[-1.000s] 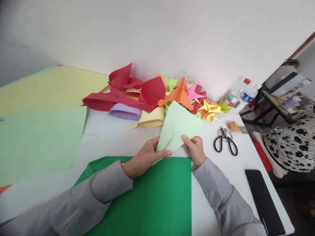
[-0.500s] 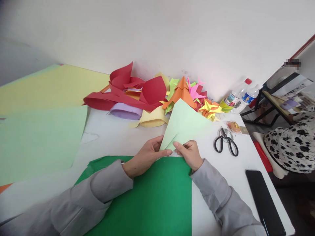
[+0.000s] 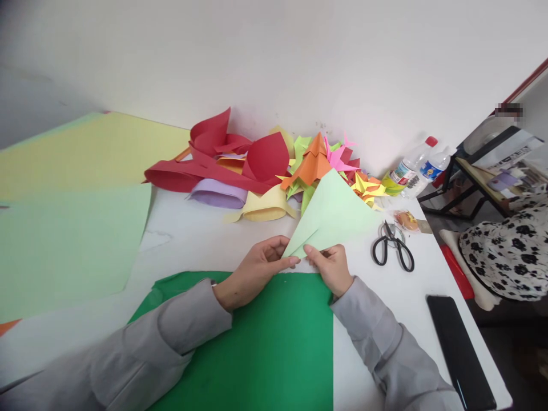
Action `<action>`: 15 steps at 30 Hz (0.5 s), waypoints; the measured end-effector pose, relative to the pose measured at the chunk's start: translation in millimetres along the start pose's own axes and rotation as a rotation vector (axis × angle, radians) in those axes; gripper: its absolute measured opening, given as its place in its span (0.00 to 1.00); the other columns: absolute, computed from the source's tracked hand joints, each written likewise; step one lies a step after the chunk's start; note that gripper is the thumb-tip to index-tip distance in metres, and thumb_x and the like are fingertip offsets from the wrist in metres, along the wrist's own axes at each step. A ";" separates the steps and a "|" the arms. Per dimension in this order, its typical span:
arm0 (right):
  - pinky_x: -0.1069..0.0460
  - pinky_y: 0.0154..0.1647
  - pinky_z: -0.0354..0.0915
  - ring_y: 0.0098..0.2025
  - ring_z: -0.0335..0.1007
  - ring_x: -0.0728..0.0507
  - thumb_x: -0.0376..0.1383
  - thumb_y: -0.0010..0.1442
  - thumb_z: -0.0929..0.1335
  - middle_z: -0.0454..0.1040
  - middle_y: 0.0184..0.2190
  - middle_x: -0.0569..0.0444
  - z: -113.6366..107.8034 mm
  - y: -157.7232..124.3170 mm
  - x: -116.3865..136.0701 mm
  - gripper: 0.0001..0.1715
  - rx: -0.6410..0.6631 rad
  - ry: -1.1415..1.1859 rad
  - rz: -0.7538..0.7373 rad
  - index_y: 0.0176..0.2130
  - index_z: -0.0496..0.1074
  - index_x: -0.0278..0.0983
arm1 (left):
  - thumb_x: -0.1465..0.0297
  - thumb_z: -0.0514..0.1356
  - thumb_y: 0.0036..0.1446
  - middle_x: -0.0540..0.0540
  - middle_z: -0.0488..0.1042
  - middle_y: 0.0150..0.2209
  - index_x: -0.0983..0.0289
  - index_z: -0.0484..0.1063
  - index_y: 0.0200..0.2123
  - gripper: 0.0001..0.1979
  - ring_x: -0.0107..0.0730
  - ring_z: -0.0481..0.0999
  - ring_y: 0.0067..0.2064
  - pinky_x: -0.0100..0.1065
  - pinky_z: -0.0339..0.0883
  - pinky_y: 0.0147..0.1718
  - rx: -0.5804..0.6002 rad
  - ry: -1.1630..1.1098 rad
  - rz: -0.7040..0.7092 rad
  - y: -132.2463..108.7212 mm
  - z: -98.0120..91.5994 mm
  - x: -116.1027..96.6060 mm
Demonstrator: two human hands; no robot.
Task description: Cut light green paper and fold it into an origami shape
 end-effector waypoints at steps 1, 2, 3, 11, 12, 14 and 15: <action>0.56 0.16 0.50 0.14 0.53 0.53 0.49 0.49 0.71 0.62 0.10 0.59 -0.2 -0.5 1.0 0.27 -0.007 0.001 -0.006 0.12 0.66 0.34 | 0.67 0.70 0.41 0.51 0.75 0.30 0.66 0.70 0.31 0.16 0.28 0.72 0.32 0.30 0.65 0.33 0.000 0.000 -0.002 -0.3 0.1 -0.4; 0.56 0.16 0.51 0.14 0.53 0.53 0.48 0.49 0.71 0.62 0.10 0.59 0.8 -1.1 2.5 0.26 -0.002 0.007 -0.012 0.12 0.66 0.34 | 0.67 0.70 0.40 0.50 0.75 0.29 0.66 0.70 0.31 0.16 0.27 0.72 0.31 0.30 0.64 0.33 0.000 0.002 -0.006 -0.5 0.3 -0.8; 0.56 0.16 0.53 0.15 0.55 0.53 0.48 0.48 0.72 0.64 0.11 0.58 2.8 -1.6 4.3 0.25 0.014 0.019 -0.020 0.13 0.67 0.34 | 0.67 0.70 0.40 0.50 0.75 0.29 0.66 0.69 0.31 0.16 0.27 0.71 0.31 0.30 0.64 0.32 0.002 0.003 -0.011 -0.8 0.5 -1.1; 0.55 0.19 0.59 0.17 0.62 0.50 0.47 0.48 0.72 0.68 0.14 0.56 9.5 -2.3 3.3 0.21 0.063 0.078 0.001 0.17 0.69 0.35 | 0.66 0.69 0.41 0.50 0.74 0.28 0.66 0.69 0.30 0.15 0.27 0.71 0.30 0.29 0.64 0.32 0.006 0.005 -0.008 -0.3 0.5 0.2; 0.55 0.18 0.59 0.17 0.61 0.50 0.47 0.48 0.72 0.68 0.13 0.56 7.5 -2.1 1.9 0.21 0.047 0.070 0.001 0.16 0.69 0.35 | 0.65 0.69 0.42 0.50 0.74 0.28 0.66 0.69 0.30 0.15 0.27 0.71 0.31 0.29 0.64 0.33 0.006 0.003 -0.001 0.0 0.3 0.3; 0.55 0.18 0.59 0.17 0.61 0.50 0.47 0.49 0.72 0.68 0.13 0.56 4.8 -1.9 -0.1 0.22 0.027 0.061 -0.002 0.16 0.69 0.34 | 0.65 0.69 0.43 0.49 0.73 0.28 0.66 0.69 0.30 0.15 0.26 0.71 0.31 0.29 0.63 0.33 0.005 -0.005 0.013 0.5 -0.1 0.4; 0.55 0.19 0.59 0.17 0.61 0.50 0.47 0.49 0.71 0.68 0.13 0.56 4.6 -2.1 -0.3 0.22 0.028 0.061 -0.003 0.16 0.69 0.34 | 0.66 0.69 0.43 0.49 0.73 0.27 0.66 0.69 0.30 0.14 0.26 0.70 0.31 0.29 0.63 0.32 0.005 -0.006 0.014 0.6 -0.4 0.7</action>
Point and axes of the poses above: each hand's wrist, its own y-axis towards the middle knuckle, its own z-axis out of the palm, x = y × z, the point moved 7 cm from there along y, towards the middle knuckle
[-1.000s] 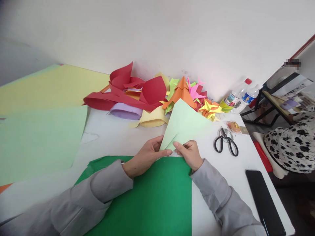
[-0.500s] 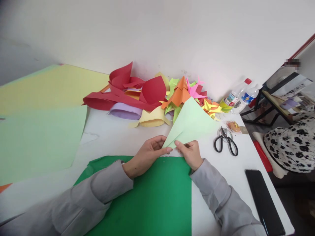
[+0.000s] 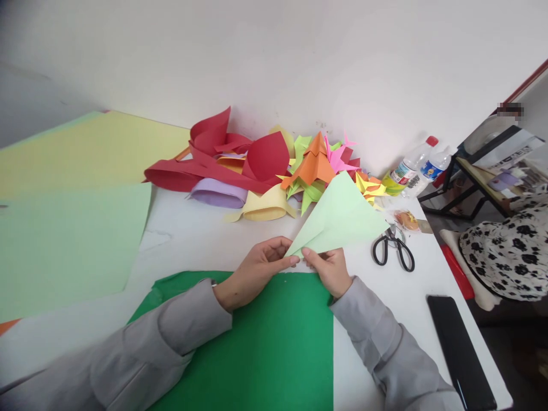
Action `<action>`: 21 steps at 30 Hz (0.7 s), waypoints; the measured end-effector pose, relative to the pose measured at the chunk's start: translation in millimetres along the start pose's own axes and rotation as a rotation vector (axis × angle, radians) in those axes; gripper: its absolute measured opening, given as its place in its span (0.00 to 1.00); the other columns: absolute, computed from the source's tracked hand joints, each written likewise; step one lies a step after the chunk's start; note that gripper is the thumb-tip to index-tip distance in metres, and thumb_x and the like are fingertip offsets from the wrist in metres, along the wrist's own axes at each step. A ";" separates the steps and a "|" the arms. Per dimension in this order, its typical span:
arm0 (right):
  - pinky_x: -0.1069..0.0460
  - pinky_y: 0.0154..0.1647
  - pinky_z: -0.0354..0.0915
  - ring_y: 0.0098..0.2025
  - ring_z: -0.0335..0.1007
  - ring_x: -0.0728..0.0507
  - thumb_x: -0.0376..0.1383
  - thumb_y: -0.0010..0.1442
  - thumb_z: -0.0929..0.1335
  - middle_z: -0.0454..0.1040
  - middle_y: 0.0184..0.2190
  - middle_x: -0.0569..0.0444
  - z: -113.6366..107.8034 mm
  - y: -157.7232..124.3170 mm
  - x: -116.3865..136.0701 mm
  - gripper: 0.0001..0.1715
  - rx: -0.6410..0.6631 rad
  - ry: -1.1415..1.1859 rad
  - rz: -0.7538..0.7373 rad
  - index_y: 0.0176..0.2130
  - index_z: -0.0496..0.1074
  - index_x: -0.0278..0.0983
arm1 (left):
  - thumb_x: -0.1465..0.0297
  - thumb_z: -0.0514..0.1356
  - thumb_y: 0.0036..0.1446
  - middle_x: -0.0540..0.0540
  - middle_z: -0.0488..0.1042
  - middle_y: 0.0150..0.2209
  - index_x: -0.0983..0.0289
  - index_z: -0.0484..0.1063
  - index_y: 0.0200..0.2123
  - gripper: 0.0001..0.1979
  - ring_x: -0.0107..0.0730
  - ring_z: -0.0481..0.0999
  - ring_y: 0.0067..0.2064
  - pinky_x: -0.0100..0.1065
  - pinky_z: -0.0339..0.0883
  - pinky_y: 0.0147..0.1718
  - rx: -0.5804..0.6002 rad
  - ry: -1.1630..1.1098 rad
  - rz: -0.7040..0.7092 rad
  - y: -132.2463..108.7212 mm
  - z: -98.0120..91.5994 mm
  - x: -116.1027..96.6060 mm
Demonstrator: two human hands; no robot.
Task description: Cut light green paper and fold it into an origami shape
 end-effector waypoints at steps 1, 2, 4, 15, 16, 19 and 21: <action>0.55 0.19 0.59 0.17 0.62 0.50 0.47 0.49 0.71 0.68 0.14 0.56 0.6 -0.2 0.6 0.22 0.005 0.004 -0.005 0.16 0.69 0.35 | 0.66 0.69 0.42 0.48 0.73 0.27 0.66 0.69 0.30 0.15 0.25 0.70 0.30 0.28 0.63 0.32 0.001 0.002 -0.003 0.0 -0.3 0.5; 0.54 0.20 0.60 0.18 0.63 0.50 0.47 0.48 0.72 0.69 0.15 0.56 2.1 -0.5 1.9 0.21 0.017 0.011 -0.014 0.17 0.69 0.35 | 0.66 0.69 0.42 0.48 0.72 0.26 0.66 0.69 0.30 0.15 0.25 0.69 0.29 0.28 0.62 0.31 0.002 0.008 -0.008 0.0 -0.4 0.9; 0.54 0.22 0.62 0.20 0.64 0.49 0.46 0.48 0.72 0.71 0.17 0.56 6.5 -1.3 6.2 0.18 0.052 0.028 -0.042 0.19 0.70 0.35 | 0.66 0.69 0.41 0.47 0.71 0.25 0.66 0.69 0.29 0.15 0.24 0.68 0.28 0.27 0.61 0.29 0.007 0.021 -0.017 -0.4 -0.5 1.4; 0.54 0.21 0.59 0.18 0.59 0.50 0.46 0.50 0.71 0.65 0.13 0.58 -0.3 1.1 3.4 0.22 -0.023 0.046 -0.036 0.16 0.66 0.36 | 0.65 0.70 0.41 0.47 0.70 0.23 0.66 0.70 0.29 0.15 0.23 0.67 0.26 0.27 0.60 0.28 -0.075 0.036 0.011 -0.1 -6.8 1.9; 0.54 0.21 0.59 0.18 0.59 0.51 0.46 0.49 0.71 0.65 0.13 0.58 -0.7 1.4 3.3 0.22 -0.025 0.051 -0.033 0.15 0.66 0.36 | 0.65 0.70 0.41 0.47 0.70 0.23 0.66 0.70 0.28 0.15 0.23 0.67 0.27 0.27 0.60 0.28 -0.079 0.034 0.015 -0.1 -7.4 1.8; 0.54 0.21 0.59 0.18 0.59 0.51 0.47 0.49 0.72 0.65 0.13 0.58 -0.6 1.7 4.7 0.22 -0.026 0.060 -0.030 0.15 0.66 0.36 | 0.65 0.70 0.41 0.48 0.70 0.23 0.66 0.70 0.28 0.15 0.24 0.68 0.27 0.28 0.61 0.29 -0.085 0.025 0.018 -0.5 -8.0 0.8; 0.54 0.21 0.60 0.18 0.60 0.51 0.47 0.48 0.72 0.66 0.13 0.58 -0.3 1.6 5.9 0.22 -0.031 0.059 -0.034 0.16 0.66 0.36 | 0.64 0.69 0.42 0.49 0.71 0.24 0.66 0.70 0.28 0.14 0.26 0.69 0.28 0.30 0.62 0.31 -0.084 0.012 0.011 -0.8 -7.5 -0.2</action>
Point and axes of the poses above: each hand's wrist, its own y-axis towards the middle knuckle, its own z-axis out of the palm, x = y × z, the point moved 7 cm from there along y, towards the middle knuckle
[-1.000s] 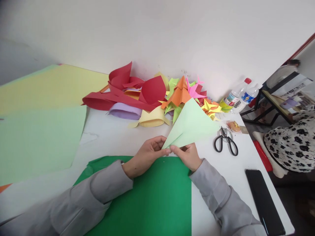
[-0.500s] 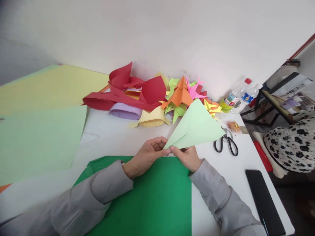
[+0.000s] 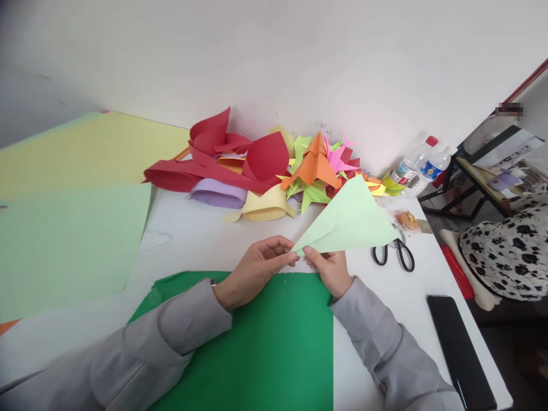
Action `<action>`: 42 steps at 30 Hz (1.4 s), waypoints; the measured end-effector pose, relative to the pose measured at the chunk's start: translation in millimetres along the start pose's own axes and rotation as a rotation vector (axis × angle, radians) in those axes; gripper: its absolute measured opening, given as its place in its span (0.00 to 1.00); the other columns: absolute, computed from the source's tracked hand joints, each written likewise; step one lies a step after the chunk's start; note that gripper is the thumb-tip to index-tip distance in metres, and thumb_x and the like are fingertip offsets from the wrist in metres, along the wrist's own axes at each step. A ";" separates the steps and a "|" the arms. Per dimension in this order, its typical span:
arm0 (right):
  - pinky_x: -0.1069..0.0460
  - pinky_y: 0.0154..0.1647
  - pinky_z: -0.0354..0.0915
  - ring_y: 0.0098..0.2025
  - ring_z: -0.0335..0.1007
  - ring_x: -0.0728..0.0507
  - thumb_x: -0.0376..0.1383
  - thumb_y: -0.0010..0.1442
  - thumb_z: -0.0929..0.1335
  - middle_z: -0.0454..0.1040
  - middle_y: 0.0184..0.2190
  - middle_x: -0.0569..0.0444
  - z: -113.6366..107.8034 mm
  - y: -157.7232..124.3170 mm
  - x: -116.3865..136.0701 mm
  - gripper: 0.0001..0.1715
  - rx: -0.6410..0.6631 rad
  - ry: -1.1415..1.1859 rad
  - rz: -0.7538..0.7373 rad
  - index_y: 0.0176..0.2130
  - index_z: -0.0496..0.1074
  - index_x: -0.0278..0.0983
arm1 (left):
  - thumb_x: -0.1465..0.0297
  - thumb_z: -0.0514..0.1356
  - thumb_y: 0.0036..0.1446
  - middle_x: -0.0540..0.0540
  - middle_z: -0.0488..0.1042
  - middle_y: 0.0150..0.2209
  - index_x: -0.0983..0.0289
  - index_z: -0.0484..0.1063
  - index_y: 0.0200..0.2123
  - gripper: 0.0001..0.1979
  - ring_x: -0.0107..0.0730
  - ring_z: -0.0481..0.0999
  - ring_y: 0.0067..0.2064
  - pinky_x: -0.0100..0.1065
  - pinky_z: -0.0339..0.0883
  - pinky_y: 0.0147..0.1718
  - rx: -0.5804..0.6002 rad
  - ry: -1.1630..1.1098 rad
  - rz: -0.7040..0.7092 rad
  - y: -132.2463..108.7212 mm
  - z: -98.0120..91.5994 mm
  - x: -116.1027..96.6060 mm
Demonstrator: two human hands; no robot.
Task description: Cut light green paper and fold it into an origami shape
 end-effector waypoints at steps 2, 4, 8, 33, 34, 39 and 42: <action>0.54 0.21 0.60 0.17 0.60 0.50 0.47 0.48 0.72 0.66 0.13 0.58 1.0 -0.2 0.7 0.22 0.008 -0.007 -0.003 0.16 0.66 0.36 | 0.62 0.68 0.44 0.49 0.71 0.25 0.66 0.71 0.28 0.14 0.28 0.71 0.30 0.32 0.64 0.34 0.002 -0.012 -0.010 -0.2 0.7 -0.6; 0.54 0.21 0.61 0.17 0.60 0.50 0.47 0.48 0.72 0.66 0.13 0.58 1.9 -0.7 0.1 0.22 0.025 -0.016 -0.001 0.17 0.67 0.36 | 0.62 0.67 0.45 0.50 0.71 0.26 0.66 0.71 0.27 0.13 0.29 0.72 0.31 0.33 0.65 0.36 0.015 -0.008 -0.012 -0.1 1.9 -0.8; 0.53 0.22 0.63 0.19 0.64 0.48 0.48 0.48 0.72 0.69 0.16 0.56 0.1 -2.7 -6.8 0.20 0.051 -0.038 0.024 0.19 0.69 0.36 | 0.62 0.67 0.45 0.49 0.70 0.23 0.66 0.71 0.25 0.13 0.28 0.70 0.29 0.32 0.64 0.33 0.047 0.054 0.006 -0.2 4.6 -1.4; 0.50 0.33 0.65 0.25 0.65 0.47 0.44 0.47 0.72 0.70 0.20 0.57 -1.3 -6.0 4.7 0.15 -0.014 -0.191 -0.044 0.21 0.67 0.38 | 0.59 0.63 0.47 0.48 0.69 0.17 0.63 0.66 0.17 0.16 0.26 0.64 0.22 0.30 0.58 0.27 0.177 0.286 0.000 -4.9 13.2 -3.2; 0.51 0.31 0.65 0.23 0.63 0.47 0.45 0.49 0.71 0.69 0.18 0.57 0.8 -5.9 3.2 0.17 0.018 -0.184 -0.029 0.19 0.65 0.38 | 0.58 0.63 0.47 0.48 0.69 0.17 0.63 0.66 0.17 0.17 0.27 0.64 0.22 0.30 0.58 0.27 0.170 0.289 0.002 -5.1 13.1 -4.1; 0.53 0.25 0.61 0.19 0.60 0.50 0.46 0.53 0.70 0.64 0.15 0.59 -2.2 -4.3 -6.7 0.22 0.023 -0.131 0.006 0.17 0.64 0.37 | 0.56 0.62 0.47 0.50 0.72 0.19 0.63 0.70 0.20 0.16 0.29 0.68 0.25 0.31 0.61 0.29 0.137 0.276 0.014 -5.1 11.8 -8.2; 0.53 0.24 0.60 0.19 0.59 0.50 0.46 0.53 0.70 0.64 0.14 0.59 -4.4 -3.8 -8.5 0.23 0.008 -0.121 0.012 0.16 0.64 0.37 | 0.57 0.60 0.49 0.50 0.71 0.20 0.63 0.69 0.21 0.15 0.29 0.68 0.26 0.31 0.61 0.29 0.138 0.282 0.031 -4.5 11.0 -9.0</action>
Point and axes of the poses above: each hand's wrist, its own y-axis towards the middle knuckle, its own z-axis out of the palm, x = y × z, the point moved 7 cm from there along y, towards the middle knuckle
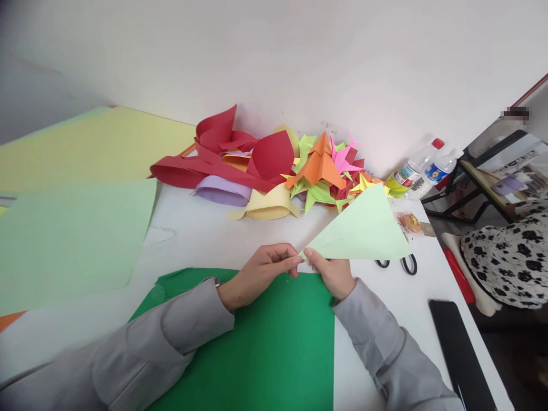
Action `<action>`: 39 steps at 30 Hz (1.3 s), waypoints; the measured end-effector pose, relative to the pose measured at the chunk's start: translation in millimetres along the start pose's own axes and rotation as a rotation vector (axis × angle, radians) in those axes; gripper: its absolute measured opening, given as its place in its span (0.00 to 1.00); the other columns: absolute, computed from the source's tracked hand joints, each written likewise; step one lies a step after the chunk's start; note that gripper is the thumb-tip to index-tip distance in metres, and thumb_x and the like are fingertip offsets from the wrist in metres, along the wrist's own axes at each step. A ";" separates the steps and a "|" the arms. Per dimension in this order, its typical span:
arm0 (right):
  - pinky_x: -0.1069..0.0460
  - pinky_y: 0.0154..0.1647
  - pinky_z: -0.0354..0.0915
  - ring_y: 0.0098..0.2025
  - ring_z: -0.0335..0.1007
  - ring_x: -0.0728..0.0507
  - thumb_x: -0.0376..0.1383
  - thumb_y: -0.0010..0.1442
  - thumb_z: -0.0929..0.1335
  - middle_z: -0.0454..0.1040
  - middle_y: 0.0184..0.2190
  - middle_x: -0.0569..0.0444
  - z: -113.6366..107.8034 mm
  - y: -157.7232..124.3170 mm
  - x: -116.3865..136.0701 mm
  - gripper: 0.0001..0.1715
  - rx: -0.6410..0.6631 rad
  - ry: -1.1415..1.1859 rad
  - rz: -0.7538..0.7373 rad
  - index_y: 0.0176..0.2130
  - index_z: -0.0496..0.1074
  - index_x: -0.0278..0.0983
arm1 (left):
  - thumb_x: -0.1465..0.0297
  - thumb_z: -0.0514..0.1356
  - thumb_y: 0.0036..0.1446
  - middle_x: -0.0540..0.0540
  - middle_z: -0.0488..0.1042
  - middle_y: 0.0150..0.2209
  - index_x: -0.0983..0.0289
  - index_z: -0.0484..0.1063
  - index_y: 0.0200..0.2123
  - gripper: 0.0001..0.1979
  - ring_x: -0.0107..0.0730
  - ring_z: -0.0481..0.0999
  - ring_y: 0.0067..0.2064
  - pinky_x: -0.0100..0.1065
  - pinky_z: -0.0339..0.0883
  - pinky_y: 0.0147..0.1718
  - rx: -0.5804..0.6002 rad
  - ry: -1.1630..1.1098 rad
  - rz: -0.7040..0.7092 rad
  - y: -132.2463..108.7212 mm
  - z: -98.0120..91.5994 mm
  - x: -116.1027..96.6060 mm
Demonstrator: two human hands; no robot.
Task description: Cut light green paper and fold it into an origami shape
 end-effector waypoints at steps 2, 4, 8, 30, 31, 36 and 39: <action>0.53 0.24 0.60 0.19 0.59 0.50 0.46 0.52 0.71 0.64 0.14 0.59 0.3 0.0 0.3 0.22 0.003 0.001 -0.001 0.16 0.64 0.37 | 0.58 0.59 0.50 0.50 0.70 0.19 0.63 0.67 0.20 0.16 0.29 0.66 0.25 0.31 0.60 0.28 -0.001 0.026 0.017 0.0 -0.4 -0.7; 0.53 0.24 0.60 0.19 0.59 0.50 0.46 0.52 0.71 0.64 0.14 0.59 0.7 -0.2 0.5 0.23 0.001 0.001 -0.002 0.16 0.64 0.37 | 0.58 0.59 0.50 0.49 0.68 0.19 0.62 0.66 0.19 0.16 0.28 0.65 0.25 0.31 0.59 0.27 -0.002 0.053 0.029 -0.3 -0.1 -1.6; 0.53 0.24 0.60 0.19 0.58 0.50 0.47 0.52 0.70 0.64 0.14 0.60 -1.3 -1.1 -0.8 0.24 -0.037 -0.023 0.008 0.16 0.64 0.37 | 0.57 0.59 0.50 0.48 0.67 0.18 0.62 0.65 0.19 0.17 0.27 0.63 0.24 0.30 0.57 0.26 -0.038 0.057 0.018 -1.1 -0.8 -1.5; 0.53 0.24 0.59 0.18 0.58 0.50 0.46 0.52 0.70 0.64 0.13 0.60 -3.4 0.3 -1.9 0.23 -0.085 -0.008 0.033 0.15 0.63 0.37 | 0.63 0.61 0.50 0.49 0.71 0.22 0.65 0.69 0.24 0.11 0.28 0.67 0.28 0.31 0.62 0.33 -0.042 -0.138 -0.017 0.7 -2.7 4.5; 0.52 0.24 0.59 0.18 0.59 0.50 0.46 0.52 0.70 0.64 0.13 0.60 -3.6 0.5 -2.1 0.23 -0.087 -0.006 0.032 0.15 0.63 0.37 | 0.63 0.60 0.50 0.49 0.71 0.22 0.65 0.69 0.24 0.11 0.28 0.68 0.28 0.31 0.62 0.33 -0.042 -0.142 -0.013 0.8 -2.6 4.2; 0.52 0.27 0.61 0.20 0.60 0.49 0.46 0.52 0.70 0.65 0.15 0.60 -2.0 -1.2 -0.6 0.22 -0.064 -0.054 0.016 0.16 0.64 0.37 | 0.61 0.61 0.49 0.49 0.70 0.22 0.64 0.69 0.25 0.12 0.28 0.68 0.28 0.32 0.63 0.32 -0.032 -0.061 -0.001 0.8 0.4 0.8; 0.51 0.29 0.62 0.22 0.62 0.48 0.45 0.51 0.70 0.67 0.17 0.59 -0.4 -3.0 3.4 0.20 -0.052 -0.102 0.001 0.18 0.65 0.37 | 0.61 0.60 0.50 0.49 0.70 0.21 0.64 0.68 0.23 0.13 0.28 0.68 0.27 0.32 0.64 0.32 0.000 -0.020 0.009 1.1 2.8 0.9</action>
Point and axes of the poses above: each hand's wrist, its own y-axis towards the middle knuckle, its own z-axis out of the palm, x = y × z, the point moved 7 cm from there along y, towards the middle knuckle
